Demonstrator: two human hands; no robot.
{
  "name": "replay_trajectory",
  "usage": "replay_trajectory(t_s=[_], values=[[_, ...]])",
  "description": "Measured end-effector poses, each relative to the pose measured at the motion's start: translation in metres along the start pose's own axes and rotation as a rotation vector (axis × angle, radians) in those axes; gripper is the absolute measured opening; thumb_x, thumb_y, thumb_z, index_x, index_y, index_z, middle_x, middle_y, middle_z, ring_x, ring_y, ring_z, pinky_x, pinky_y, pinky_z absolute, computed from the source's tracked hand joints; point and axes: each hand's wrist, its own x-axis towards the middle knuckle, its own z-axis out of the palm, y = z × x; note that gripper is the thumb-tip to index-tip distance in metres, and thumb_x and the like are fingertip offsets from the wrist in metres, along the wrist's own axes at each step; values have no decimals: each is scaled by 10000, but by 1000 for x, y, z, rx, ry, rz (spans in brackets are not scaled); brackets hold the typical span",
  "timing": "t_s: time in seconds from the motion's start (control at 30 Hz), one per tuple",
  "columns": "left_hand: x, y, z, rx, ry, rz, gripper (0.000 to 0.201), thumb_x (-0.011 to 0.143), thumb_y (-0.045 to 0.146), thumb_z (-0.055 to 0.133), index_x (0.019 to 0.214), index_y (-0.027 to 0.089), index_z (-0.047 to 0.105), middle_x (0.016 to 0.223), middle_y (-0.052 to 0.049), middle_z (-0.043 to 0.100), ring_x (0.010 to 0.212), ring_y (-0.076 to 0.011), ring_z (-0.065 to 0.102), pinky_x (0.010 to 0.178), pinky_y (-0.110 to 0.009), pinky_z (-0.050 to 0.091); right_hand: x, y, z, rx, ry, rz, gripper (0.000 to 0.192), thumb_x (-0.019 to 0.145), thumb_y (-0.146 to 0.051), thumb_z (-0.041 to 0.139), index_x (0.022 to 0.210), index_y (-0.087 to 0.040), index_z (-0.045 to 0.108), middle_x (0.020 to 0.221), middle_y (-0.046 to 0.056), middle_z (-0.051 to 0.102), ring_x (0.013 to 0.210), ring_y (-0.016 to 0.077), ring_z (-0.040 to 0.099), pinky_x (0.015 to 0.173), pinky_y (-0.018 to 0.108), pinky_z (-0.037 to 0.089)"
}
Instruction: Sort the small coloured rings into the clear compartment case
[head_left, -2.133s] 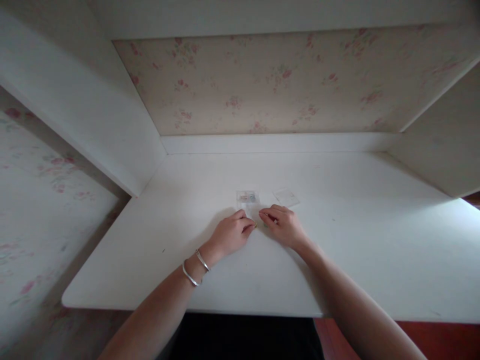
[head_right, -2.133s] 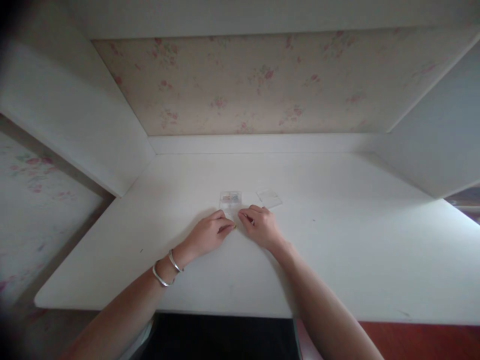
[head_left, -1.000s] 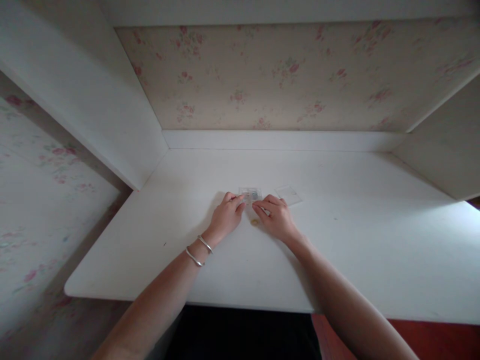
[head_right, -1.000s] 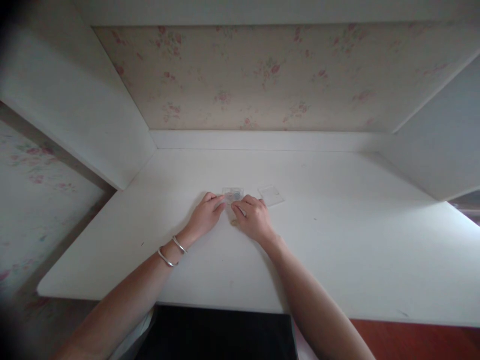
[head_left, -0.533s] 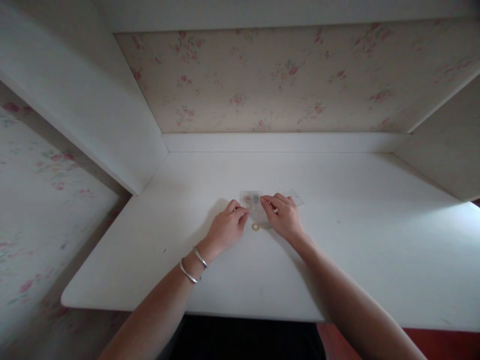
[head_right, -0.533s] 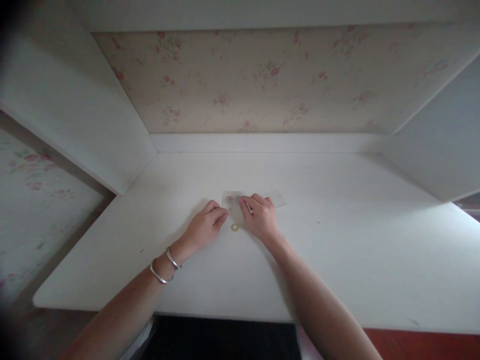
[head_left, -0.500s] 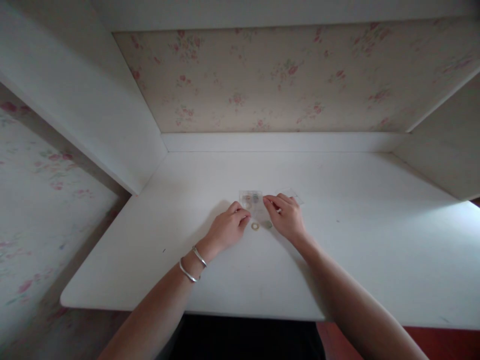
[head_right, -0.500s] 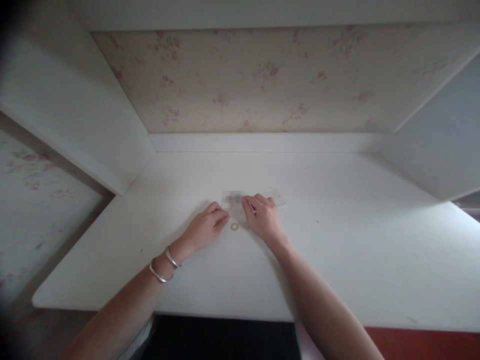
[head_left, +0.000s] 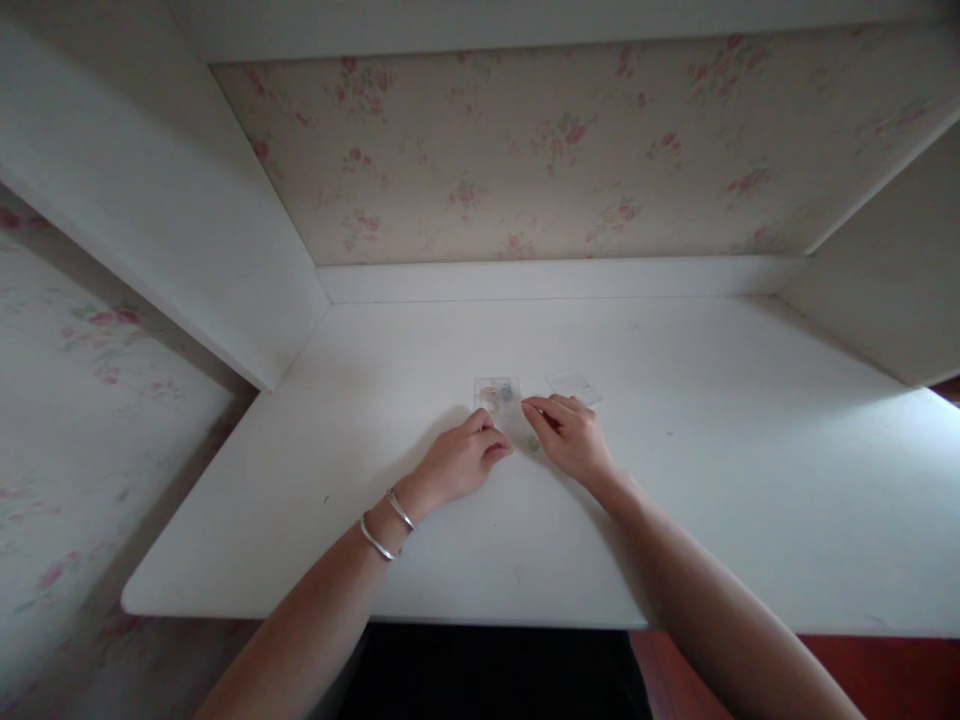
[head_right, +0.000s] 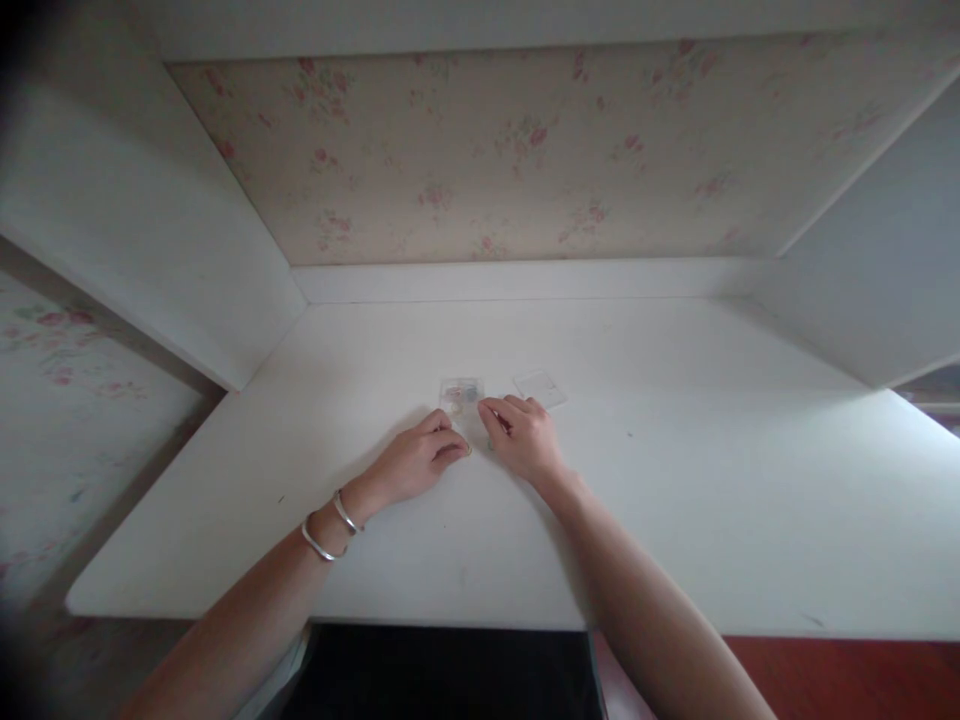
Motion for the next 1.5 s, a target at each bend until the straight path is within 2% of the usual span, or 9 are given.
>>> replay_trajectory(t_s=[0.23, 0.37, 0.53, 0.67, 0.73, 1.0, 1.17, 1.3, 1.5], values=[[5, -7, 0, -209, 113, -15, 196, 897, 277, 509, 913, 176, 677, 915, -36, 538, 798, -114, 558, 757, -234, 471, 0, 1, -1, 25, -185, -107, 282, 914, -309, 452, 840, -218, 709, 653, 13, 634, 593, 115, 535, 703, 270, 378], [6, -8, -1, -240, 137, -71, 206, 890, 320, 524, 898, 172, 668, 925, -40, 547, 771, -117, 554, 712, -235, 473, 0, 1, -1, 3, -223, -148, 272, 907, -288, 452, 840, -216, 705, 649, 9, 635, 611, 114, 540, 709, 276, 356], [8, -8, -5, -174, 250, -86, 238, 906, 346, 493, 924, 169, 651, 915, -38, 546, 747, -113, 537, 704, -234, 471, -1, 1, -2, 10, -242, -171, 255, 902, -281, 464, 821, -216, 697, 648, 1, 627, 616, 110, 538, 689, 271, 335], [14, -13, -7, -48, 417, -98, 237, 913, 341, 485, 950, 180, 656, 904, -33, 535, 737, -108, 534, 699, -227, 463, -1, -3, -5, 15, -348, -242, 195, 866, -286, 529, 798, -227, 702, 632, -10, 610, 626, 109, 539, 702, 273, 326], [17, -18, -5, 8, 451, -105, 221, 911, 325, 493, 949, 188, 663, 899, -30, 535, 738, -108, 540, 696, -225, 459, -1, -6, -7, -5, -410, -272, 171, 848, -268, 551, 781, -232, 703, 637, -10, 608, 657, 115, 550, 717, 279, 318], [19, -22, 1, 98, 328, -136, 264, 934, 321, 435, 935, 234, 685, 862, -16, 545, 736, -109, 559, 720, -225, 460, -2, -12, -7, -90, -490, -330, 173, 848, -205, 537, 784, -239, 694, 697, -6, 621, 738, 134, 560, 725, 293, 291], [13, -15, -6, 87, 361, -148, 279, 944, 313, 405, 994, 207, 658, 918, -34, 561, 788, -120, 571, 756, -233, 469, -2, -12, -6, -72, -465, -338, 188, 870, -193, 514, 805, -224, 687, 741, 10, 634, 766, 139, 562, 718, 291, 292], [8, -9, -9, 103, 328, -164, 284, 948, 325, 391, 983, 207, 647, 928, -35, 573, 786, -121, 575, 747, -234, 470, -2, -9, -3, -14, -344, -262, 204, 900, -218, 489, 847, -210, 686, 776, 26, 633, 764, 138, 560, 714, 278, 319], [2, 3, -7, 106, 123, -136, 264, 935, 319, 413, 937, 226, 661, 956, -25, 589, 773, -126, 601, 727, -248, 475, 4, -5, 8, 80, -110, -80, 229, 914, -287, 491, 871, -202, 699, 796, 40, 630, 760, 145, 567, 704, 267, 375]])
